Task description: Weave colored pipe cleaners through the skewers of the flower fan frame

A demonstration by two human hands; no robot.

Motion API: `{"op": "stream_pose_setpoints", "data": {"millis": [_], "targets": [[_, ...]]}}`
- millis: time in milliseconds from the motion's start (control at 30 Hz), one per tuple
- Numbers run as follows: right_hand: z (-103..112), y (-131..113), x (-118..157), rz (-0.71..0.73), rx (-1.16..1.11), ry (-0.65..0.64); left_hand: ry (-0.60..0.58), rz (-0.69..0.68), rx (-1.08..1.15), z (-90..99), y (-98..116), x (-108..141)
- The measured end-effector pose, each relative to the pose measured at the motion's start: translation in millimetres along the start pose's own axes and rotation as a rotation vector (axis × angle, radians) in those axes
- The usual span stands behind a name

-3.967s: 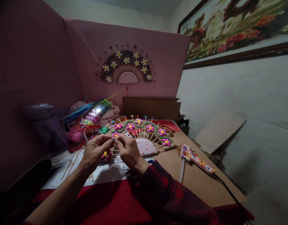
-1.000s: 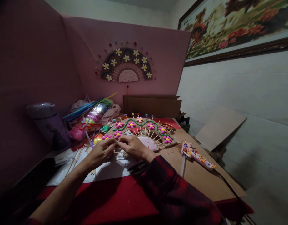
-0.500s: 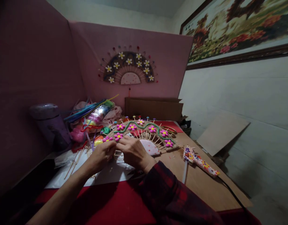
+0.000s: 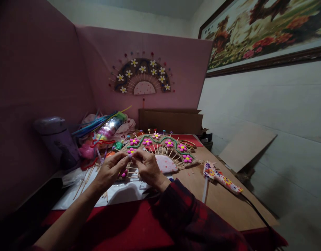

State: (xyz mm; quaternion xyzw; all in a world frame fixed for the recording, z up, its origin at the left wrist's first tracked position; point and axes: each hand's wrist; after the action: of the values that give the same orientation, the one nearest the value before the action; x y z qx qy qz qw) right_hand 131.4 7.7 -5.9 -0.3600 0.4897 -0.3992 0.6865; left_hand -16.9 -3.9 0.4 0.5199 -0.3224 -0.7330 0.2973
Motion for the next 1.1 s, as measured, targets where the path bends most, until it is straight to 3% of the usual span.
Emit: {"op": "stream_pose_setpoints", "data": {"millis": [133, 367, 533, 667, 833, 1100], "targets": [[3.2, 1.6, 0.2, 0.032, 0.116, 0.016, 0.010, -0.096, -0.201, -0.9, -0.5, -0.9], [5.6, 2.4, -0.2, 0.019, 0.172, -0.021, 0.018, -0.080, -0.206, -0.3, -6.1, 0.6], [1.1, 1.6, 0.3, -0.015, 0.101, -0.032, 0.151, -0.029, -0.040, -4.7, -8.9, 1.2], [-4.8, 3.5, -0.9, -0.095, -0.141, -0.060, 0.220, -0.009, 0.043, -8.5, -8.0, 1.3], [-4.1, 4.1, -2.4, -0.209, -0.339, -0.148, 0.206, 0.024, 0.172, -8.7, -4.2, 1.4], [0.8, -0.8, -4.0, -0.209, -0.335, -0.166, 0.198, 0.178, 0.306, -2.9, 1.6, -0.5]]}}
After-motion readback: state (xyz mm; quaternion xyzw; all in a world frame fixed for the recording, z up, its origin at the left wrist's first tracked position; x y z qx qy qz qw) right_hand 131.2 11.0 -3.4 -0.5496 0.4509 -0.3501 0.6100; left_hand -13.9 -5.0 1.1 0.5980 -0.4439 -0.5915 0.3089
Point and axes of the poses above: each hand's wrist, its own x-axis away from the middle knuckle, its own z-axis out of the back of the hand, y = z × x, and after that the axes turned 14 degrees about -z, right-handed
